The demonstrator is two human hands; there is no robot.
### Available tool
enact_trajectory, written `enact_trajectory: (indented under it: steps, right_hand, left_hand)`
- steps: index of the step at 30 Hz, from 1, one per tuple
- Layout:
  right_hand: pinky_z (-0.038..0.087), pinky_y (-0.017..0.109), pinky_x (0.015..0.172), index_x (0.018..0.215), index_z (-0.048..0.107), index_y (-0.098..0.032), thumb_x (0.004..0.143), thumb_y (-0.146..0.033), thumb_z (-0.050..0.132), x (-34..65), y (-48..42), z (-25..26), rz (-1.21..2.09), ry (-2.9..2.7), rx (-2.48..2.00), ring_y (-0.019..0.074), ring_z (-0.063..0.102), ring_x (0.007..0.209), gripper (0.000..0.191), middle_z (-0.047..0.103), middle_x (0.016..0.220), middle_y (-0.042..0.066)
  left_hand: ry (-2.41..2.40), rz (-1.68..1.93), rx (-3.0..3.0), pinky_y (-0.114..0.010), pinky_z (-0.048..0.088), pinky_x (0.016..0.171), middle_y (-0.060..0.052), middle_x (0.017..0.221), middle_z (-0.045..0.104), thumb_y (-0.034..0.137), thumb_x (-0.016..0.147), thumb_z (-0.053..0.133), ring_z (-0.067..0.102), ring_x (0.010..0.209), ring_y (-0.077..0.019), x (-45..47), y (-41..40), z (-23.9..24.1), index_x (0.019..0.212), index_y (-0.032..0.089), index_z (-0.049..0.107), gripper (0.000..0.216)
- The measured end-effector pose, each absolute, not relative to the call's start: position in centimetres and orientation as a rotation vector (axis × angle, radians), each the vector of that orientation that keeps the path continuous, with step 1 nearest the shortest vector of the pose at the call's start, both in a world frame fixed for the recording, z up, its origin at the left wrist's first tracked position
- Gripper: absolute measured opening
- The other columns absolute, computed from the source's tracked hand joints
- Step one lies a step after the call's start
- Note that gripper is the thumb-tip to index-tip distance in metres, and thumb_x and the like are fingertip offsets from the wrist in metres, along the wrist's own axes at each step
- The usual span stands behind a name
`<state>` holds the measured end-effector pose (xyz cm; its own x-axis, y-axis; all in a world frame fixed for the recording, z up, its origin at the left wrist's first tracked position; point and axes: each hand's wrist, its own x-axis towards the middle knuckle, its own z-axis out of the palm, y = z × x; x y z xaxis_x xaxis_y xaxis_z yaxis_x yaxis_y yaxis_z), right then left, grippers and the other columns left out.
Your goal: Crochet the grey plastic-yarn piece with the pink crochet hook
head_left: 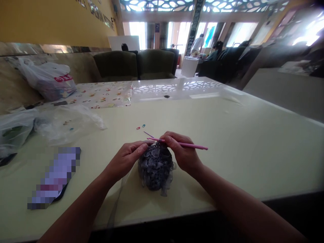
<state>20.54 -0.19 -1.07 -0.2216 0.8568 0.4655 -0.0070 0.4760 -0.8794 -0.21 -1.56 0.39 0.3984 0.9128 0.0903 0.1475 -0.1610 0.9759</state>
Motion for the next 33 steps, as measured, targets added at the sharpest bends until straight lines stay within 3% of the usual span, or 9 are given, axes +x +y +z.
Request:
enact_trajectory:
  steps: [3, 5, 8, 11, 15, 24, 33]
  right_hand:
    - [0.037, 0.026, 0.061, 0.075, 0.065, -0.017, 0.097, -0.036, 0.055, 20.5, -0.1, -1.2, 0.969, -1.566, -0.749, 0.0117, 0.047, 0.066, 0.031, 0.054, 0.068, -0.001]
    - [0.036, 0.025, 0.060, 0.075, 0.065, -0.017, 0.097, -0.036, 0.055, 20.5, -0.1, -1.1, 0.978, -1.553, -0.744, 0.0112, 0.046, 0.065, 0.031, 0.053, 0.068, -0.001]
    - [0.036, 0.024, 0.059, 0.075, 0.065, -0.017, 0.097, -0.034, 0.055, 20.5, -0.2, -0.9, 0.980, -1.561, -0.730, 0.0105, 0.046, 0.064, 0.030, 0.054, 0.068, -0.002]
    - [0.037, 0.024, 0.059, 0.076, 0.065, -0.017, 0.097, -0.035, 0.055, 20.5, -0.4, -0.7, 0.975, -1.581, -0.731, 0.0106, 0.046, 0.063, 0.029, 0.055, 0.068, -0.001]
    - [0.040, 0.025, 0.061, 0.076, 0.065, -0.017, 0.097, -0.035, 0.053, 20.4, -0.5, -0.7, 0.961, -1.634, -0.737, 0.0118, 0.049, 0.066, 0.030, 0.056, 0.070, 0.000]
    - [0.048, 0.026, 0.068, 0.083, 0.068, -0.016, 0.098, -0.028, 0.052, 20.7, -0.3, -0.5, 1.008, -1.752, -0.618, 0.0130, 0.059, 0.073, 0.025, 0.064, 0.077, 0.003]
    - [0.053, 0.028, 0.071, 0.090, 0.071, -0.015, 0.100, -0.025, 0.050, 21.5, -0.2, 0.1, 1.080, -1.908, -0.529, 0.0135, 0.063, 0.078, 0.026, 0.067, 0.083, 0.005]
  left_hand:
    - [1.113, 0.960, 1.656, -0.043, 0.036, 0.110, -0.008, 0.117, 0.073, 0.043, 0.094, 0.057, 0.057, 0.120, -0.0301, -0.2, -1.5, 0.6, 0.115, 0.025, 0.076, 0.034]
    - [1.138, 0.983, 1.582, -0.041, 0.035, 0.109, -0.007, 0.113, 0.072, 0.044, 0.092, 0.061, 0.054, 0.123, -0.0296, -0.3, -1.6, 0.6, 0.120, 0.025, 0.073, 0.036]
    - [1.012, 0.981, 1.359, -0.037, 0.037, 0.104, -0.003, 0.103, 0.070, 0.038, 0.090, 0.066, 0.057, 0.113, -0.0234, -0.4, -1.7, 0.4, 0.146, 0.031, 0.049, 0.059]
    - [0.847, 0.938, 1.184, -0.032, 0.042, 0.092, 0.001, 0.096, 0.066, 0.028, 0.085, 0.072, 0.059, 0.094, -0.0164, -0.6, -1.7, 0.2, 0.154, 0.036, 0.032, 0.079]
    - [0.801, 0.882, 1.128, -0.026, 0.041, 0.075, 0.002, 0.089, 0.062, 0.021, 0.078, 0.077, 0.056, 0.080, -0.0128, -0.7, -1.6, 0.3, 0.149, 0.035, 0.042, 0.081]
    - [0.815, 0.906, 1.181, -0.033, 0.041, 0.090, -0.003, 0.098, 0.069, 0.023, 0.080, 0.074, 0.061, 0.096, -0.0195, -1.2, -1.6, 0.9, 0.147, 0.032, 0.048, 0.072]
    - [0.780, 0.873, 1.211, -0.029, 0.044, 0.077, -0.002, 0.088, 0.065, 0.020, 0.077, 0.075, 0.058, 0.084, -0.0169, -2.1, -1.1, 1.1, 0.137, 0.028, 0.059, 0.063]
